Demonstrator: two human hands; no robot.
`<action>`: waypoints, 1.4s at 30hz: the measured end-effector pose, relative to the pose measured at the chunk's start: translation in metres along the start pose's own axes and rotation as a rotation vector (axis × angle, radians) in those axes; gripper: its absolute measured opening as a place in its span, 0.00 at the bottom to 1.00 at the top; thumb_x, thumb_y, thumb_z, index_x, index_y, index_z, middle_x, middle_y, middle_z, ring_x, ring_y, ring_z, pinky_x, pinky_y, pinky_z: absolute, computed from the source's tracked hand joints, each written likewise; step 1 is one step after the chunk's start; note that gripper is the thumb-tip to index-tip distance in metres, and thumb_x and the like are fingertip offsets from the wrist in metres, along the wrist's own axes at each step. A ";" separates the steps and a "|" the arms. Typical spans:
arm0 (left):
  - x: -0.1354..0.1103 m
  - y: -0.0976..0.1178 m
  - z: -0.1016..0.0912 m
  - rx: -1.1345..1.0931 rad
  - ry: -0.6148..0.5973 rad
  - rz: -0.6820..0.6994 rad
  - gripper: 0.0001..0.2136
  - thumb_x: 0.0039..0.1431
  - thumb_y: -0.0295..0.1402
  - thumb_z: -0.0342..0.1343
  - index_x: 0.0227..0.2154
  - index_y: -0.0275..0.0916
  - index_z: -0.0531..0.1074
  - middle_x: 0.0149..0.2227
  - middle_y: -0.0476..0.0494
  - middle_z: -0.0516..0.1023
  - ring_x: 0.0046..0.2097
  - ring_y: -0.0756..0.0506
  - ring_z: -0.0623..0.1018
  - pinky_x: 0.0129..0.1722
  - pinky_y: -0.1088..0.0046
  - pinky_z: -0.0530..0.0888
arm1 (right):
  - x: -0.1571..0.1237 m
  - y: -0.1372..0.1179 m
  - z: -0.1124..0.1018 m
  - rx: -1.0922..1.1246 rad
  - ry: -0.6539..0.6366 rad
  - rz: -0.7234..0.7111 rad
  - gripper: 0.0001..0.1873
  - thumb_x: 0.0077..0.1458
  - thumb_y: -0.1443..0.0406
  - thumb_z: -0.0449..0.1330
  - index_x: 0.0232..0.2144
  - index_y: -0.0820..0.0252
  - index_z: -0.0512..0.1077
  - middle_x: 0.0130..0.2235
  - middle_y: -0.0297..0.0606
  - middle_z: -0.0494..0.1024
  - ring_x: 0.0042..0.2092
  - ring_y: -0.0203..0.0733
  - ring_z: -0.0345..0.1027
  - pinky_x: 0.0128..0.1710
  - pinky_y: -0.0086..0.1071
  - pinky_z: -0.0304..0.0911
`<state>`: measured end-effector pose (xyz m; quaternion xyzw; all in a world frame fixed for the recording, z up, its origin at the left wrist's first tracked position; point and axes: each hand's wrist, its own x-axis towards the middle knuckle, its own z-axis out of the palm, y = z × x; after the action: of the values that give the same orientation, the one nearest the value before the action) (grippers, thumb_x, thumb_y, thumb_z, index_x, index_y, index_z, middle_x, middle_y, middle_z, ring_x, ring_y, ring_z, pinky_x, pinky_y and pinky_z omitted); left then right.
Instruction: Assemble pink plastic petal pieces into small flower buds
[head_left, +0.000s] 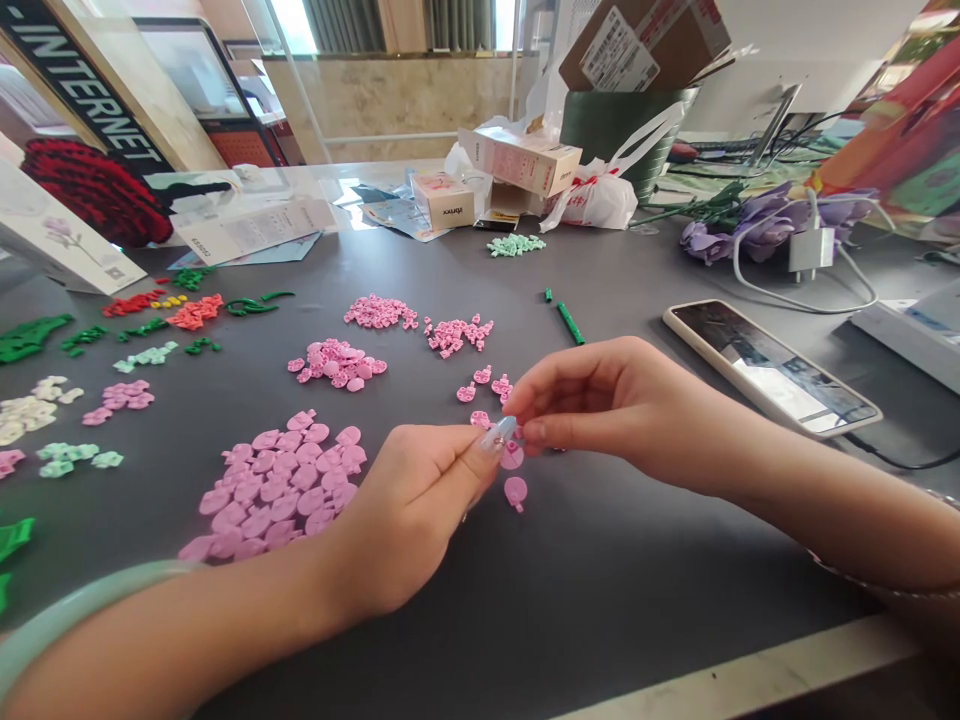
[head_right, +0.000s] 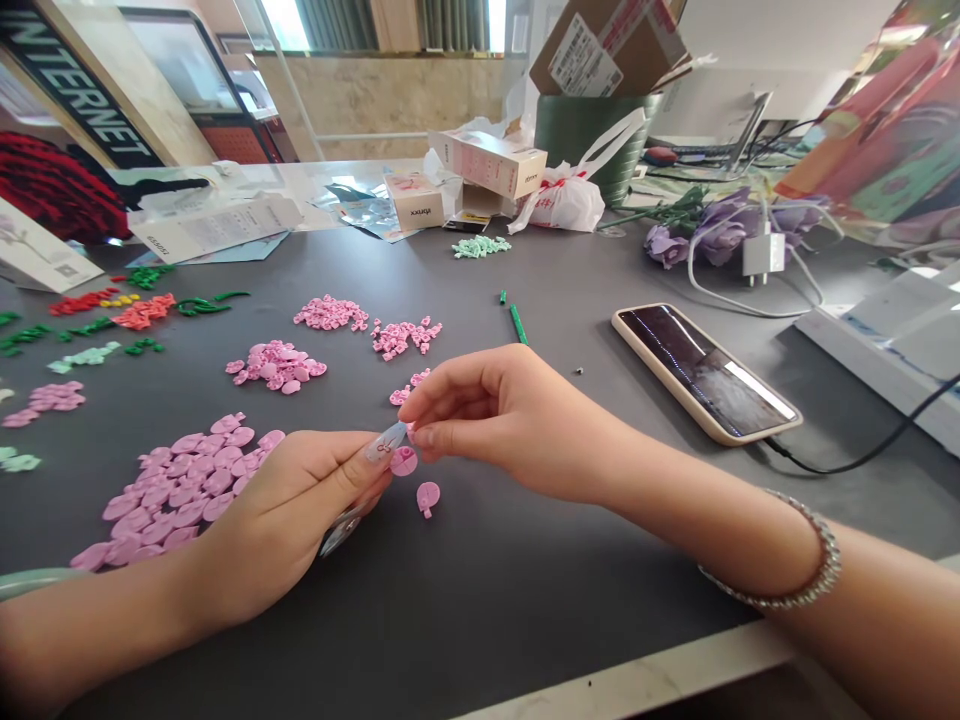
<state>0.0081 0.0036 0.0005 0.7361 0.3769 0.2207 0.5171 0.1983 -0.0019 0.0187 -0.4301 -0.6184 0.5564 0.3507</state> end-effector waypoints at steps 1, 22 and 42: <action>0.000 0.000 0.000 0.006 0.001 0.002 0.20 0.62 0.40 0.41 0.16 0.38 0.54 0.17 0.54 0.52 0.20 0.54 0.53 0.18 0.77 0.53 | 0.000 0.000 0.001 0.001 0.005 -0.004 0.05 0.48 0.67 0.64 0.31 0.63 0.74 0.31 0.35 0.78 0.35 0.36 0.74 0.37 0.29 0.70; -0.001 -0.003 0.000 0.136 0.052 0.075 0.20 0.63 0.40 0.40 0.16 0.37 0.56 0.16 0.55 0.54 0.19 0.55 0.55 0.18 0.78 0.53 | -0.001 0.005 0.005 0.023 0.005 0.003 0.10 0.47 0.68 0.65 0.34 0.63 0.72 0.31 0.36 0.78 0.34 0.39 0.75 0.37 0.32 0.71; -0.002 -0.005 -0.001 0.295 0.052 0.181 0.18 0.64 0.34 0.41 0.17 0.37 0.57 0.17 0.55 0.54 0.21 0.54 0.55 0.21 0.76 0.53 | -0.004 0.001 0.005 -0.235 -0.123 0.003 0.07 0.55 0.66 0.59 0.28 0.63 0.76 0.31 0.35 0.77 0.32 0.33 0.68 0.31 0.25 0.63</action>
<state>0.0045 0.0031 -0.0035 0.8290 0.3507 0.2274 0.3716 0.1955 -0.0071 0.0176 -0.4344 -0.6989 0.5060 0.2586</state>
